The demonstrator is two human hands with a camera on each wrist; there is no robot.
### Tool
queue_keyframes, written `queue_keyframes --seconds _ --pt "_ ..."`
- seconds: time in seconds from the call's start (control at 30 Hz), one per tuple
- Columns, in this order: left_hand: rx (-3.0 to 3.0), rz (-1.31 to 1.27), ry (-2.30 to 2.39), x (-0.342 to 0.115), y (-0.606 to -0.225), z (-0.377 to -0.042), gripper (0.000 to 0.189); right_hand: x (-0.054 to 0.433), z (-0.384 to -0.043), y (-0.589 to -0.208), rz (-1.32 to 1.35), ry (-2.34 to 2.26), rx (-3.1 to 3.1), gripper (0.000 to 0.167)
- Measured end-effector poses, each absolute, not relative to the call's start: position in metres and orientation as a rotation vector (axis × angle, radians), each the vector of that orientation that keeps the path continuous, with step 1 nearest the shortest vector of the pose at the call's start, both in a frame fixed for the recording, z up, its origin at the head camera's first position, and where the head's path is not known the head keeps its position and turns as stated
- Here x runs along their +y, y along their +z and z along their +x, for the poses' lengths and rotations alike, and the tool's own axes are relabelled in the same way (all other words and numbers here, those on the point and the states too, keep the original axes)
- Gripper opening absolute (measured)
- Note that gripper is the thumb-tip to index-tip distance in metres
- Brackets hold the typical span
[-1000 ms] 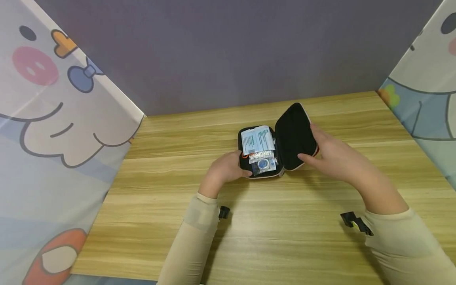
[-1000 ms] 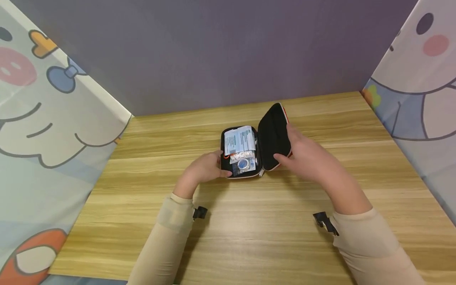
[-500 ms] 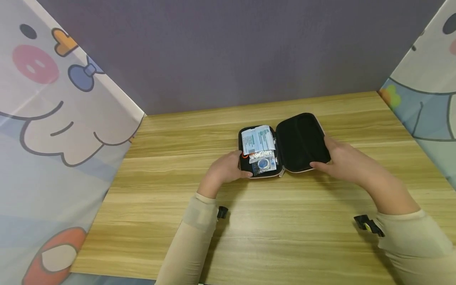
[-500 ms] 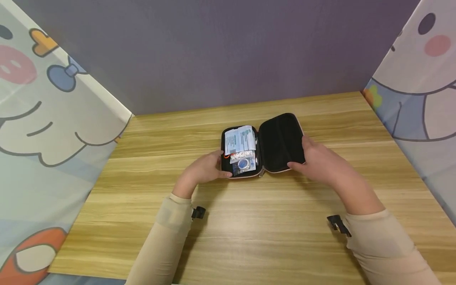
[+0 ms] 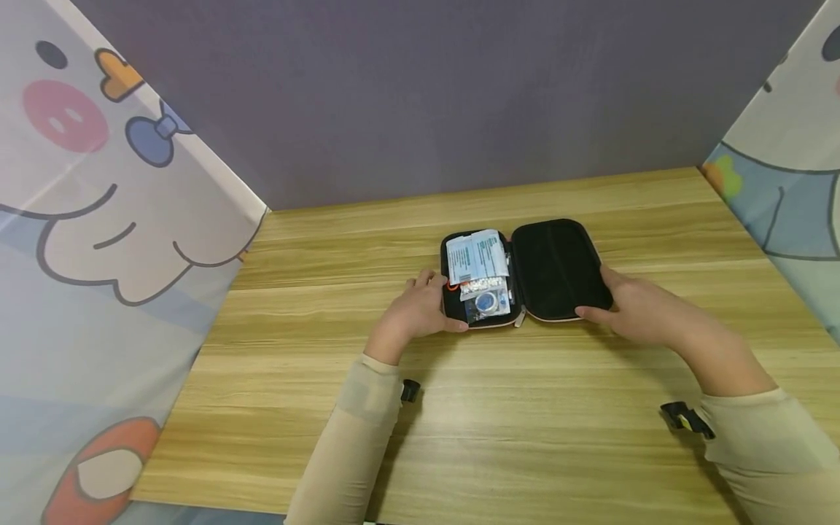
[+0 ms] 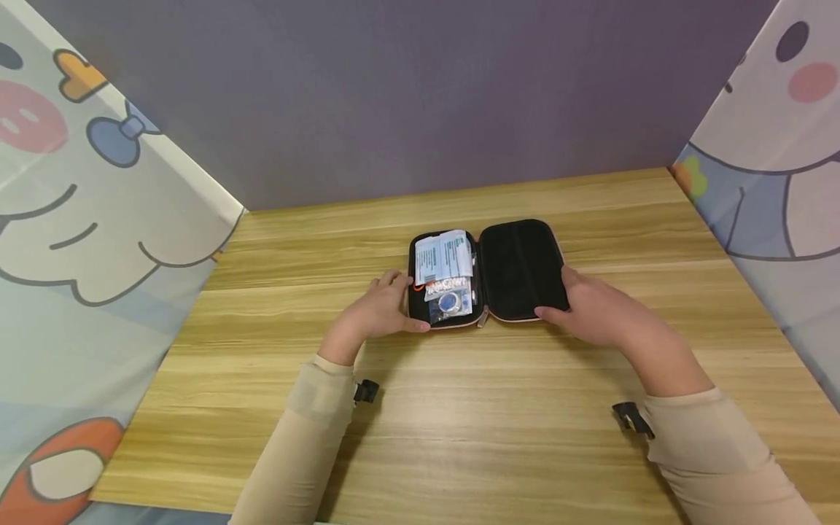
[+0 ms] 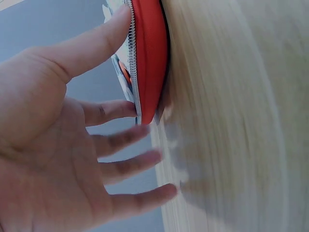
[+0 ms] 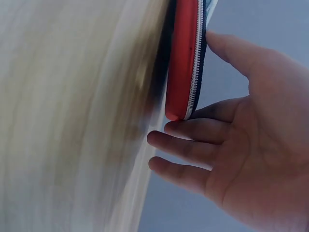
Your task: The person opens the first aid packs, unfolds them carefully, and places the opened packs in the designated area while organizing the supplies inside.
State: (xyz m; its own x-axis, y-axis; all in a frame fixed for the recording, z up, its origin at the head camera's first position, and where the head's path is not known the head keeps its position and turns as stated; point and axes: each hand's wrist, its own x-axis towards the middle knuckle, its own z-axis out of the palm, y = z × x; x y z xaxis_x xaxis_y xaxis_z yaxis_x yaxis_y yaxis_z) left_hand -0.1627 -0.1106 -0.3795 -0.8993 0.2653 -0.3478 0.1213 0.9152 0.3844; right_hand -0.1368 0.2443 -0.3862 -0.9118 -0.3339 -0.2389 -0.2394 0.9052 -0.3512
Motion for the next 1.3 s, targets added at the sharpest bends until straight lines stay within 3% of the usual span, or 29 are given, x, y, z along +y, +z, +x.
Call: queue_keyframes --seconds 0.33,0.77,1.3 --pt "2.603 0.312 0.662 -0.114 -0.383 -0.167 0.109 0.246 -0.137 -0.394 -0.445 -0.431 2.734 0.109" --pt "2.595 0.314 0.724 -0.118 -0.386 -0.17 0.127 0.24 -0.149 -0.382 -0.449 -0.318 2.699 0.104" --pt "2.599 0.365 0.746 -0.12 -0.387 -0.17 0.124 0.165 -0.182 -0.339 -0.697 -0.101 2.777 0.087"
